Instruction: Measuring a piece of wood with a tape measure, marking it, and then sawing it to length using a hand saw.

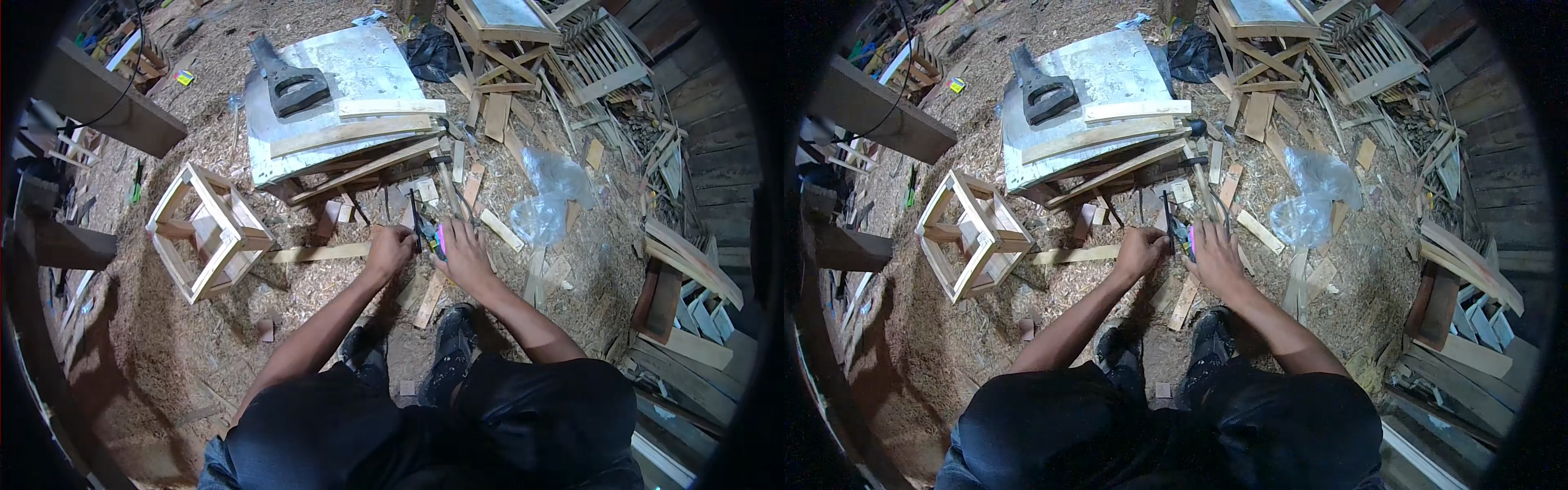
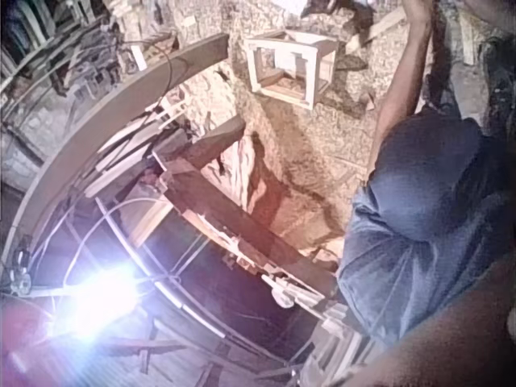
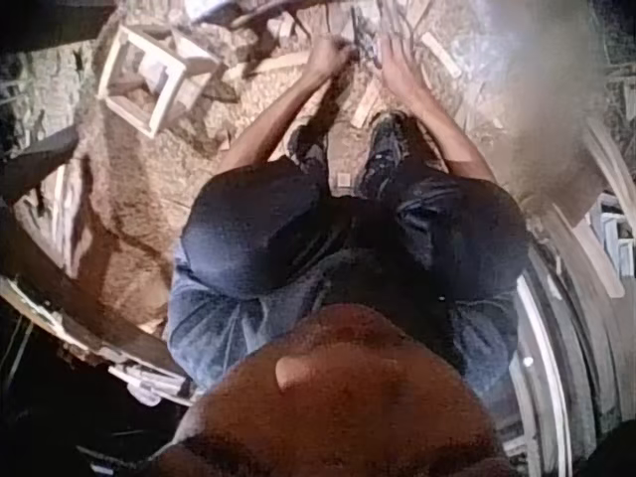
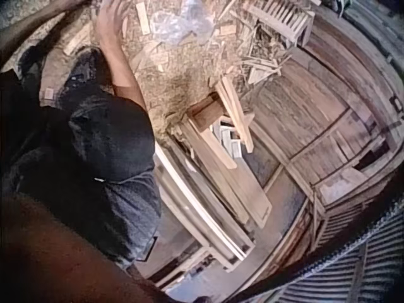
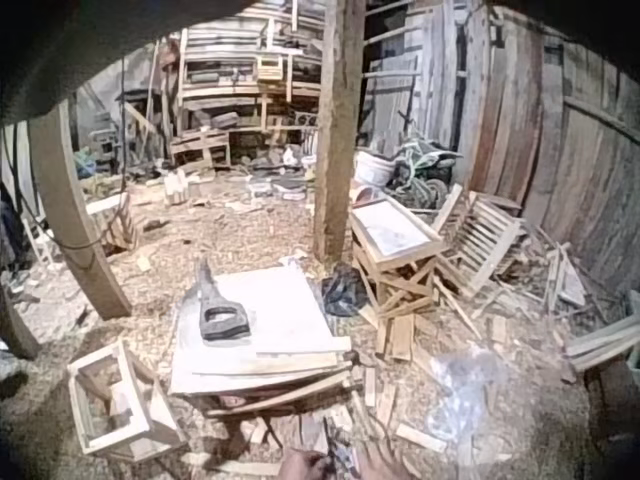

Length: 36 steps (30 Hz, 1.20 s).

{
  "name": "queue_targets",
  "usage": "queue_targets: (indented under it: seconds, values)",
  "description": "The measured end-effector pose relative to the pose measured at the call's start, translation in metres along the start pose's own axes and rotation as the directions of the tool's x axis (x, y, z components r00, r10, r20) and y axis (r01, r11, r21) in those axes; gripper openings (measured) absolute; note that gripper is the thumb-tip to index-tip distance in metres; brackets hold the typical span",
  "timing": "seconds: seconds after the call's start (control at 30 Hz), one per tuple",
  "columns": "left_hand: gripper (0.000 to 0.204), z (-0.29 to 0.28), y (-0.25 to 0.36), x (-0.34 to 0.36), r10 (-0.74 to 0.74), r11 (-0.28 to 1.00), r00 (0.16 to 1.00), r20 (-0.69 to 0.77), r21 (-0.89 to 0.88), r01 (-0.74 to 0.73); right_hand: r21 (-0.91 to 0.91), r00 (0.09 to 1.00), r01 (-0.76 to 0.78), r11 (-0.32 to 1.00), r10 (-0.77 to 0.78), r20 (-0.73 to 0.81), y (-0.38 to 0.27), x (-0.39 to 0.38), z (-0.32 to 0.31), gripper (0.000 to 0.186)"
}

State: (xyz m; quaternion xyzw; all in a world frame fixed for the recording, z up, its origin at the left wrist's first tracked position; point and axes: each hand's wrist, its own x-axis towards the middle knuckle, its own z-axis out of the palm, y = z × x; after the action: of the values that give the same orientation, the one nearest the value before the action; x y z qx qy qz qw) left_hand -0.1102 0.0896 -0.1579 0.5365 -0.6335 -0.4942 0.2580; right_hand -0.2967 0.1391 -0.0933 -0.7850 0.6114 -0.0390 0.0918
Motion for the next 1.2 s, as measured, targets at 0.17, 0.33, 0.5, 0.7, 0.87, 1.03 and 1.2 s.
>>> queue_targets:
  seconds: [0.17, 0.33, 0.5, 0.7, 0.87, 1.03, 1.2]
  values:
    - [0.019, -0.030, 0.003, -0.004, -0.191, 0.968, 0.977, 0.097, -0.146, 0.204, -0.018, 0.997, 0.052, 0.998, -0.051, 0.059, 0.002, 0.010, -0.005, 0.088]
    - [0.018, -0.108, 0.053, 0.001, 0.005, 0.999, 0.987, -0.163, -0.045, -0.013, 0.041, 0.987, 0.090, 0.995, -0.083, -0.139, 0.015, 0.054, -0.050, 0.074]
    - [0.026, -0.200, 0.101, 0.016, 0.490, 0.845, 0.779, -0.391, 0.432, -0.315, 0.066, 0.832, 0.369, 0.927, -0.298, -0.468, -0.012, 0.146, -0.114, 0.050]
    - [0.032, -0.232, 0.071, 0.046, 0.637, 0.626, 0.757, -0.144, 0.669, -0.400, 0.068, 0.812, 0.518, 0.853, -0.465, -0.353, -0.009, 0.202, -0.100, 0.041]
    - [0.031, -0.231, 0.075, 0.048, 0.612, 0.660, 0.771, -0.176, 0.650, -0.376, 0.145, 0.818, 0.522, 0.841, -0.445, -0.365, -0.008, 0.207, -0.100, 0.034]
    - [0.033, -0.233, 0.073, 0.049, 0.595, 0.674, 0.786, -0.165, 0.635, -0.377, 0.179, 0.809, 0.536, 0.825, -0.440, -0.390, -0.010, 0.210, -0.101, 0.030]
    - [0.035, -0.230, 0.079, 0.048, 0.562, 0.662, 0.817, -0.133, 0.664, -0.348, 0.367, 0.863, 0.485, 0.794, -0.367, -0.347, -0.003, 0.224, -0.106, 0.023]
